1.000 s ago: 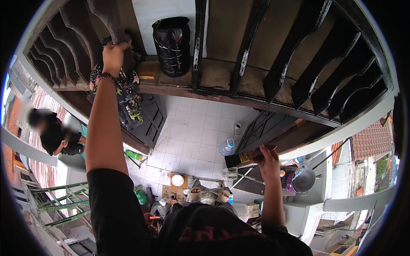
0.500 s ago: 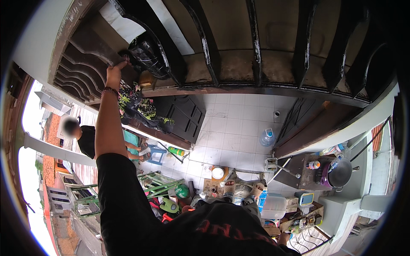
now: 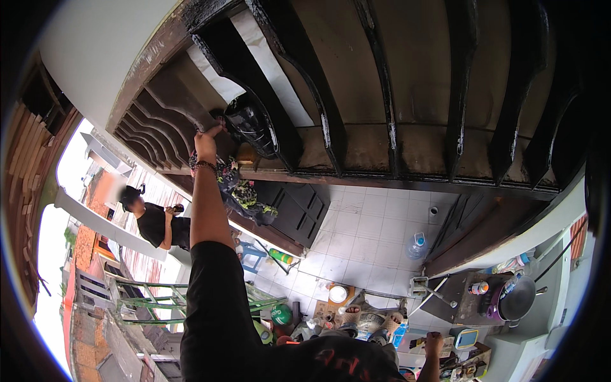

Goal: The person paints a wooden slatted structure with black paint using a brush. They repeatedly dip the brush into a paint can and apply paint to the slats and frame.

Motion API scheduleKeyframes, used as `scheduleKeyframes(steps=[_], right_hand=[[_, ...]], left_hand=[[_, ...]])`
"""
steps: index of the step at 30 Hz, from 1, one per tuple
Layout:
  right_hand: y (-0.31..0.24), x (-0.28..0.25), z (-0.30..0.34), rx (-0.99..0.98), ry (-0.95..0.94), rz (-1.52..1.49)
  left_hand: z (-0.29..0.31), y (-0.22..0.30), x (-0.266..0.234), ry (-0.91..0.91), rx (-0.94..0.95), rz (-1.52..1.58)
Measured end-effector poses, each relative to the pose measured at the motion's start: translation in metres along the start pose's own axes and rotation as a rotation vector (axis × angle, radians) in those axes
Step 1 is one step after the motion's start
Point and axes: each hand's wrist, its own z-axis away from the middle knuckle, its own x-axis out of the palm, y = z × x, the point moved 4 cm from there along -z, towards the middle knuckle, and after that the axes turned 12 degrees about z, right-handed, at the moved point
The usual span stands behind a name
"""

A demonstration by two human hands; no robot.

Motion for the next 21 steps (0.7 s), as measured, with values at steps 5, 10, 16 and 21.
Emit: scheduleKeyframes(steps=[5, 10, 16, 21], right_hand=[[0.014, -0.034, 0.021, 0.228, -0.054, 0.156], [0.067, -0.038, 0.019, 0.507, 0.009, 0.125], [0.057, -0.041, 0.016, 0.521, -0.019, -0.121], [0.029, -0.034, 0.003, 0.358, -0.090, -0.066]], left_hand=[[-0.003, -0.003, -0.004, -0.022, 0.006, 0.084], [0.002, -0.004, -0.001, 0.024, -0.035, 0.077], [0.004, -0.002, 0.006, 0.045, -0.064, 0.119], [-0.009, -0.012, 0.005, -0.020, -0.053, 0.150]])
